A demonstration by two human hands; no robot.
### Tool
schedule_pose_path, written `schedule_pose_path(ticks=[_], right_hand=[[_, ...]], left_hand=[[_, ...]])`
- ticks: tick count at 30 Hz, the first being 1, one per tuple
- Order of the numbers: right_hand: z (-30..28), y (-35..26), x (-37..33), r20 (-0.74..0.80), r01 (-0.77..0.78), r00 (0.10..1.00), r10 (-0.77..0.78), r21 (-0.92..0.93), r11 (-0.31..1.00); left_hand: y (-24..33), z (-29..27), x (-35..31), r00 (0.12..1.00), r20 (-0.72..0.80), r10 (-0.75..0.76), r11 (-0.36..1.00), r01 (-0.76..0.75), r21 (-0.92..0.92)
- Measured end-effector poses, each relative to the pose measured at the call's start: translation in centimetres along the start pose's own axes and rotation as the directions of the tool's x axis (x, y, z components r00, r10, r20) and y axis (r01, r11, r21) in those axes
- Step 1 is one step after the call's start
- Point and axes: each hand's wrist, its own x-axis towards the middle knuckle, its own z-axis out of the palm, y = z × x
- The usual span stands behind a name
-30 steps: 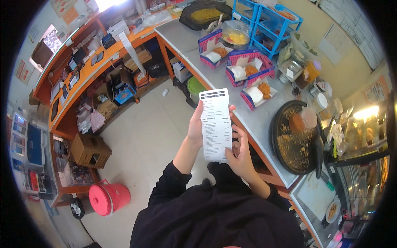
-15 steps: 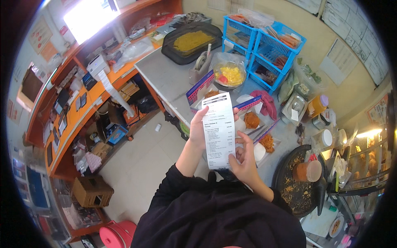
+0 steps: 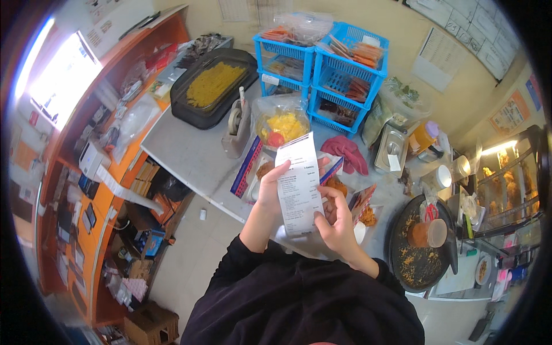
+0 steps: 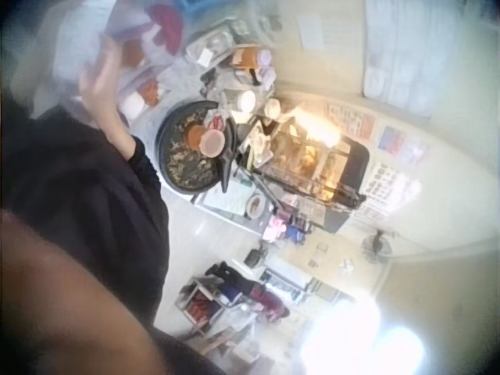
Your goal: The person assembles takeout food orders by placing fried chicken and scrambled eggs into paper boxes, adding condiment packets, and handling receipts. They move between a heated display case, a prep counter, and a beverage machine while organizing items.
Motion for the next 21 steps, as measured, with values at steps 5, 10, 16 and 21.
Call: schedule_pose_path(ticks=[5,10,16,21], right_hand=[[0.9,-0.4,2.3,-0.036,-0.055,0.998,0.058,0.085,0.995],[1.2,-0.9,3.9,-0.102,-0.030,0.994,0.039,0.091,0.995],[0.7,-0.4,4.6,-0.163,-0.046,0.984,0.069,0.139,0.989],[0.1,0.3,4.6,-0.209,-0.069,0.974,0.087,0.094,0.993]], left_hand=[[2.4,-0.9,2.7,0.999,0.038,-0.031,0.999,0.032,-0.019],[3.7,-1.4,5.2,0.996,0.033,-0.084,0.996,0.084,0.004],[3.9,-2.6,7.5,0.994,0.057,-0.093,0.993,0.088,0.078],[3.6,-2.4,8.8,0.988,0.069,-0.137,0.989,0.133,0.062]])
